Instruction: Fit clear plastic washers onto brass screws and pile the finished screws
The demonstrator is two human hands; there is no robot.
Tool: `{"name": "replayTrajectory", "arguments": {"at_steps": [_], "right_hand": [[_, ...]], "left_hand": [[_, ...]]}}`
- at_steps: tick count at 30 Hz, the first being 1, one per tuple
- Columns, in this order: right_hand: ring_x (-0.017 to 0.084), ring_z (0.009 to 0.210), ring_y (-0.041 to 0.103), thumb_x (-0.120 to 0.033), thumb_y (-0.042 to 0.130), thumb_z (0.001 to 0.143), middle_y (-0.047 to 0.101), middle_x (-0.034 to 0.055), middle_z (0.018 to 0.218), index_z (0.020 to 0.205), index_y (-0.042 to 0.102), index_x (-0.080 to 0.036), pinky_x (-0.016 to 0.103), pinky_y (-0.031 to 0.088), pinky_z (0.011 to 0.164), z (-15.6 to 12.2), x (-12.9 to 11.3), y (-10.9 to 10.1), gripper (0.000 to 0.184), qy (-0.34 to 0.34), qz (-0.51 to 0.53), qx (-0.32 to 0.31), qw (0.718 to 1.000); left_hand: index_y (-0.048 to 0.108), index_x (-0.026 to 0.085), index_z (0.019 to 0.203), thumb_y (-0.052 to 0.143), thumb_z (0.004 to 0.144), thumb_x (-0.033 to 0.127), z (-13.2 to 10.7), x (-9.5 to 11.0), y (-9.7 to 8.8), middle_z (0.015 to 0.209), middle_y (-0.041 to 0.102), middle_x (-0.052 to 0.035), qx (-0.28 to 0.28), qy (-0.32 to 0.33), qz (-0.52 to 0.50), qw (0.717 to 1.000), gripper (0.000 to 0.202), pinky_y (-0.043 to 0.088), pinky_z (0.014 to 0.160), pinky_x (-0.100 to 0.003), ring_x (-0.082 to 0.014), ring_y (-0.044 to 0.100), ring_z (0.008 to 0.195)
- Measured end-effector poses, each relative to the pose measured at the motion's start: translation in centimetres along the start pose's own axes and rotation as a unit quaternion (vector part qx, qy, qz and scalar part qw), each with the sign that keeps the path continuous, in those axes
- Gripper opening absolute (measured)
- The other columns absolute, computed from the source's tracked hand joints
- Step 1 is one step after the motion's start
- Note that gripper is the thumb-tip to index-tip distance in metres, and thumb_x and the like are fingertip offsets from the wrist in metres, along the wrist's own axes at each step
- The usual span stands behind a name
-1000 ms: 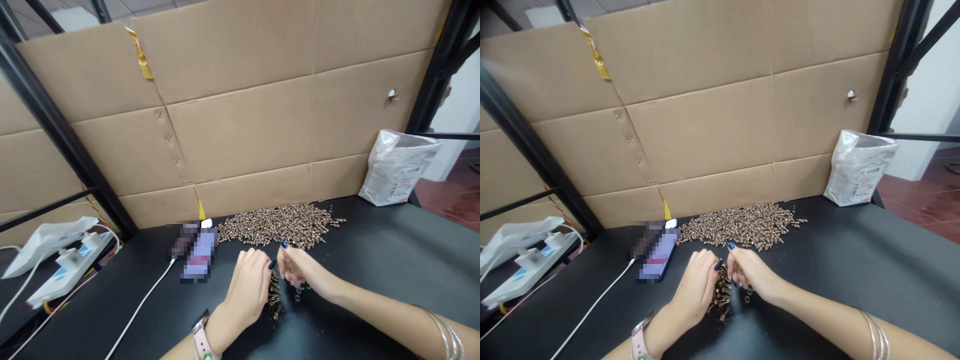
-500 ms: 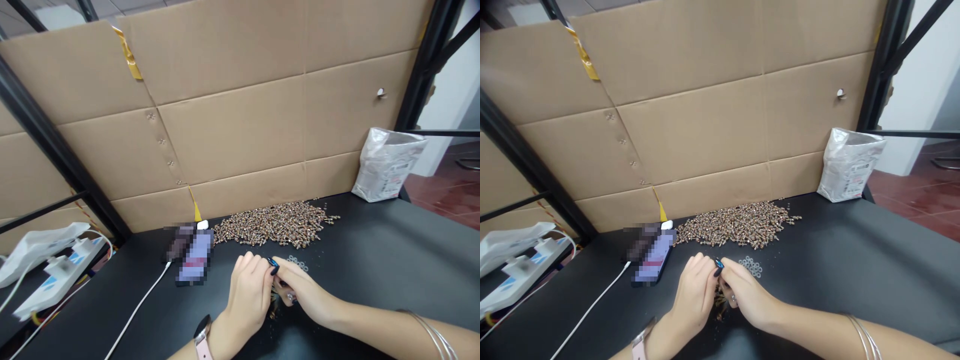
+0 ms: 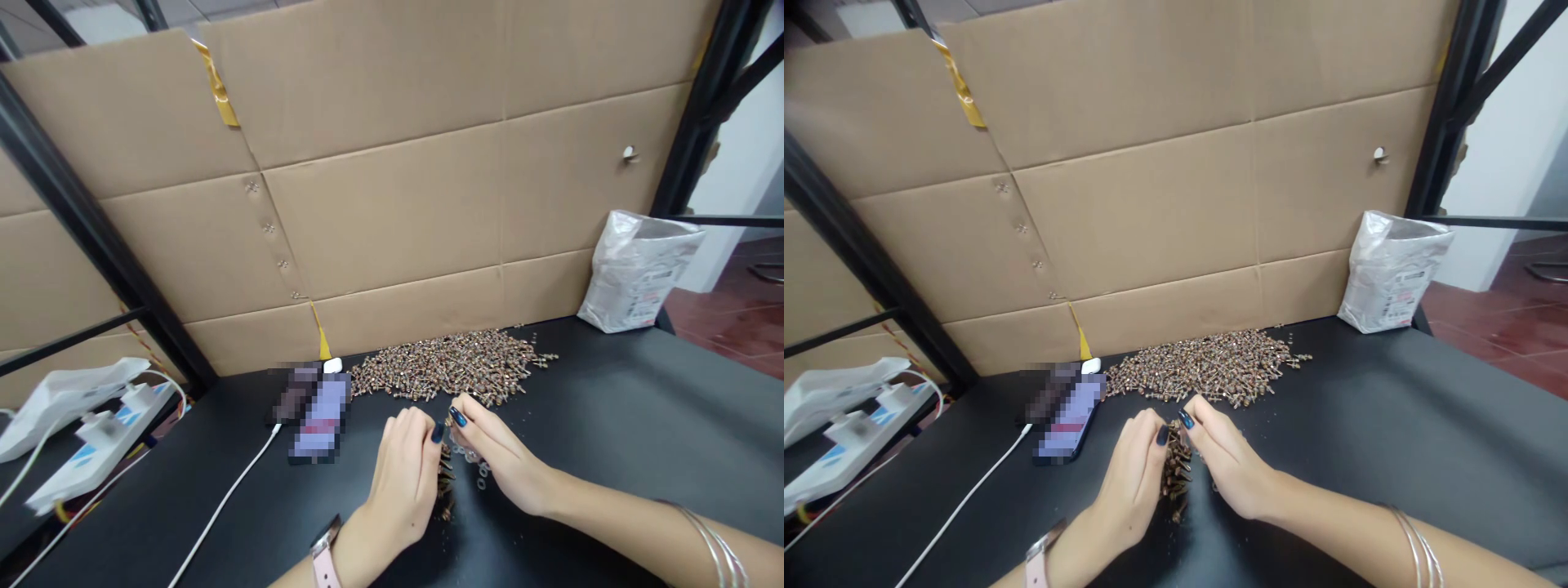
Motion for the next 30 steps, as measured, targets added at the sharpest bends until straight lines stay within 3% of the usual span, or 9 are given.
{"name": "replayTrajectory", "arguments": {"at_steps": [5, 8, 12, 17, 19, 23, 26, 30], "right_hand": [[0.017, 0.071, 0.042, -0.05, 0.03, 0.091, 0.045, 0.0011, 0.075, 0.078, 0.045, -0.022, 0.029, 0.041, 0.067, -0.6, 0.8, 0.7, 0.035, 0.051, 0.008, -0.019, 0.999], [0.019, 0.074, 0.045, -0.05, 0.029, 0.091, 0.048, 0.0034, 0.079, 0.084, 0.047, -0.021, 0.032, 0.043, 0.071, -1.1, 0.7, 0.9, 0.035, 0.061, -0.003, -0.009, 0.998], [0.017, 0.072, 0.044, -0.042, 0.025, 0.095, 0.047, 0.0029, 0.079, 0.082, 0.043, -0.021, 0.031, 0.043, 0.071, -1.2, -0.4, 1.0, 0.03, -0.013, -0.031, -0.025, 0.999], [0.015, 0.065, 0.038, -0.028, 0.029, 0.093, 0.043, 0.0012, 0.076, 0.08, 0.037, -0.021, 0.029, 0.038, 0.063, -0.3, -1.5, -0.5, 0.017, -0.13, -0.15, -0.042, 0.979], [0.016, 0.066, 0.039, -0.022, 0.035, 0.089, 0.044, 0.002, 0.077, 0.079, 0.039, -0.02, 0.029, 0.037, 0.062, 0.2, -1.6, -1.5, 0.011, -0.155, -0.249, -0.078, 0.953], [0.018, 0.075, 0.045, -0.017, 0.051, 0.078, 0.049, 0.0038, 0.083, 0.081, 0.048, -0.02, 0.029, 0.038, 0.065, 1.1, -0.7, -3.5, 0.005, -0.14, -0.379, -0.153, 0.902], [0.019, 0.078, 0.047, -0.021, 0.056, 0.077, 0.05, 0.0046, 0.084, 0.081, 0.052, -0.019, 0.03, 0.041, 0.068, 1.9, 0.6, -4.9, 0.006, -0.117, -0.413, -0.125, 0.895], [0.021, 0.085, 0.048, -0.017, 0.051, 0.081, 0.052, 0.0069, 0.088, 0.085, 0.055, -0.018, 0.035, 0.043, 0.076, 3.0, 2.9, -6.3, 0.005, -0.097, -0.442, -0.044, 0.891]], "left_hand": [[0.043, 0.019, 0.084, 0.027, 0.094, 0.03, 0.5, 0.3, 0.0, 0.084, 0.05, -0.0046, -0.064, 0.066, 0.076, 0.993, 0.022, 0.035, 0.07, -0.036, -0.019, 0.042, 0.075], [0.042, 0.019, 0.078, 0.023, 0.094, 0.025, 0.4, 0.3, 0.4, 0.078, 0.049, -0.0045, -0.068, 0.089, 0.081, 0.99, 0.026, 0.035, 0.069, -0.036, -0.0186, 0.042, 0.073], [0.046, 0.02, 0.082, 0.022, 0.095, 0.024, -0.1, 0.5, 0.8, 0.079, 0.051, -0.0045, -0.035, 0.077, -0.016, 0.996, 0.027, 0.037, 0.076, -0.036, -0.0181, 0.046, 0.077], [0.045, 0.02, 0.077, 0.016, 0.096, 0.031, 0.2, 0.2, 0.5, 0.077, 0.055, -0.0046, -0.002, -0.027, -0.101, 0.995, 0.037, 0.041, 0.069, -0.031, -0.0168, 0.049, 0.072], [0.045, 0.02, 0.074, 0.018, 0.096, 0.032, 0.7, -0.4, 0.1, 0.074, 0.056, -0.0033, -0.012, -0.053, -0.055, 0.997, 0.037, 0.039, 0.067, -0.031, -0.0161, 0.049, 0.068], [0.044, 0.019, 0.063, 0.028, 0.094, 0.027, 1.4, -1.8, -0.3, 0.061, 0.053, 0.0002, -0.098, -0.035, 0.119, 0.987, 0.036, 0.031, 0.064, -0.03, -0.0156, 0.048, 0.062], [0.045, 0.019, 0.059, 0.035, 0.089, 0.025, 1.3, -2.4, -0.1, 0.056, 0.053, 0.0005, -0.131, -0.015, 0.193, 0.972, 0.032, 0.027, 0.063, -0.031, -0.0163, 0.049, 0.06], [0.046, 0.019, 0.057, 0.042, 0.084, 0.027, 1.0, -2.6, 0.2, 0.053, 0.053, -0.0001, -0.129, -0.015, 0.238, 0.962, 0.029, 0.025, 0.063, -0.031, -0.0171, 0.049, 0.058]]}}
Point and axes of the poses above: each hand's wrist, its own z-axis towards the middle knuckle, its own y-axis out of the palm, x = y × z, the point moved 3 cm from there along z, towards the middle knuckle
